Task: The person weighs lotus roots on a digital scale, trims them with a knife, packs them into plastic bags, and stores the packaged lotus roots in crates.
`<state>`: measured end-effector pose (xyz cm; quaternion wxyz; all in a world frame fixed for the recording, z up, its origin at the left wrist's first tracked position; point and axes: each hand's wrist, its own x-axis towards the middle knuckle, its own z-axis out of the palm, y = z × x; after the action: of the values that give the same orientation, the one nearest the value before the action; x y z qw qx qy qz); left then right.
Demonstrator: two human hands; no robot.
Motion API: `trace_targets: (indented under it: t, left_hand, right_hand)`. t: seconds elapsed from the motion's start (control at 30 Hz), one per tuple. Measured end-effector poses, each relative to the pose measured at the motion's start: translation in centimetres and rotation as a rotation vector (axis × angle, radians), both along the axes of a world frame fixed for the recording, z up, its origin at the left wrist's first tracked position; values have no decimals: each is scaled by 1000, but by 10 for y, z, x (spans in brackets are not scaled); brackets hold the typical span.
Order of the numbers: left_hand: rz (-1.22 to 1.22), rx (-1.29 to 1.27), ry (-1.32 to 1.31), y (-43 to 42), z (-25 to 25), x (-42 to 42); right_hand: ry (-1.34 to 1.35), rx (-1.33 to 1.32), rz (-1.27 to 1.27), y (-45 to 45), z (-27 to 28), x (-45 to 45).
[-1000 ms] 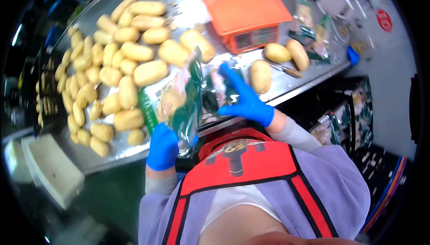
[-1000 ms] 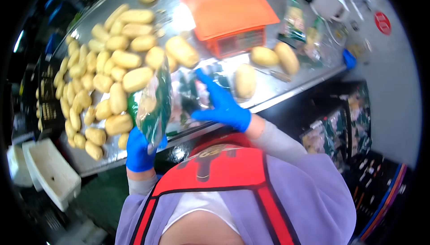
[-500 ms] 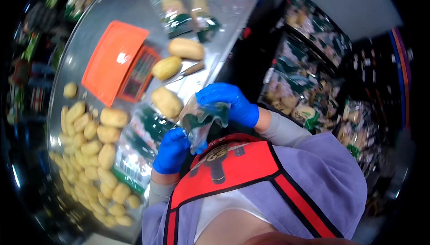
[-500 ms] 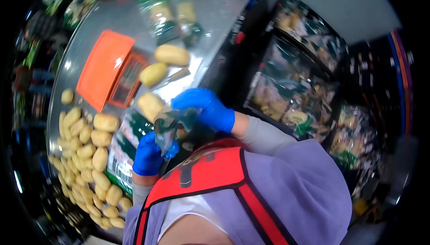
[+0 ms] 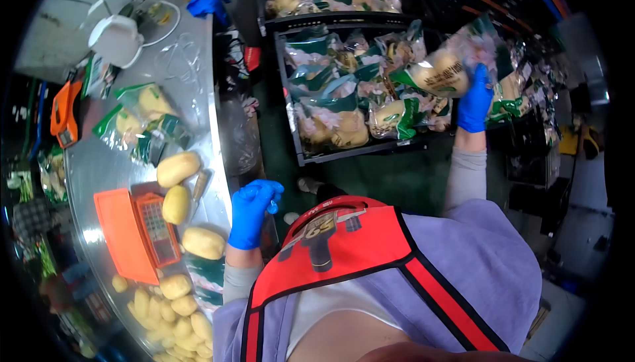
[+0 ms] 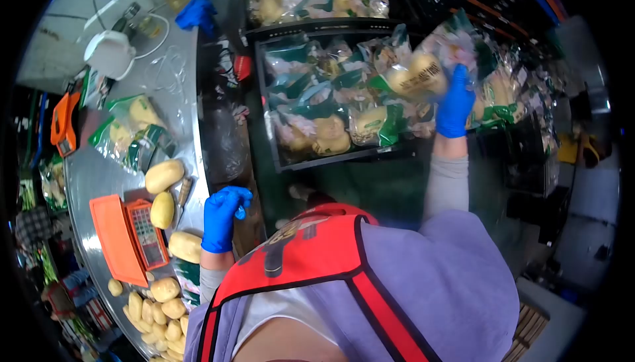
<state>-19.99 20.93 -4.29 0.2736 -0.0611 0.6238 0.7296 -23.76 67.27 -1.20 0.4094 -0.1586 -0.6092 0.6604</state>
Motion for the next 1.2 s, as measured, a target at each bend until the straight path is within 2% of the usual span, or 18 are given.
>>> trace_targets:
  t: [0.1, 0.17, 0.2, 0.23, 0.27, 0.37, 0.43, 0.5, 0.63, 0.7, 0.73, 0.83, 0.87, 0.9, 1.0, 1.13, 1.17, 1.2]
  left_hand:
    - [-40, -58, -45, 9, -14, -10]
    - [-90, -180, 514, 26, -8, -14]
    - [-215, -188, 423, 24, -8, -17]
    - [-217, -188, 418, 25, -11, -16]
    - [-204, -142, 369, 27, -17, -15]
    - [-154, -101, 267, 27, -25, -11]
    - [-84, -45, 69, 22, -37, -6]
    - [-40, -76, 73, 15, -45, -2]
    - [9, -37, 51, 1, -52, 11]
    - [34, -63, 27, -6, -54, 17]
    - [46, -62, 31, -8, -54, 21]
    - [70, -64, -27, -13, -56, 32]
    - [81, -66, -24, -13, -58, 35]
    - [92, -69, -23, -12, -60, 36]
    - [60, -50, -46, -7, -62, 36]
    - [0, -59, 30, 9, -64, 22]
    - [-11, -73, 111, 18, -60, 16]
    - [-22, -87, 195, 28, -56, 9]
  right_hand:
    - [4, -57, -121, 45, -1, 30]
    - [-173, 131, -217, 65, -9, 43]
    - [-146, 102, -200, 58, -10, 40]
    - [-150, 101, -201, 65, -21, 40]
    - [-518, 226, -250, 78, -41, 40]
    - [-811, 414, -242, 71, -68, 30]
    - [-480, 364, -152, 77, -93, 22]
    - [-568, 409, -144, 73, -92, 11]
    - [-431, 276, -109, 70, -113, -15]
    - [-590, 277, -232, 64, -121, -28]
    - [-386, 220, -147, 63, -133, -34]
    - [-483, 213, -111, 43, -124, -48]
    - [-316, 209, -108, 16, -105, -53]
    - [-283, 181, -98, -11, -82, -56]
    - [-339, 261, -30, -13, -74, -59]
    - [-179, -72, 196, -77, -36, -52]
    - [-138, -209, 282, -97, -31, -48]
    - [-157, -226, 276, -109, -39, -46]
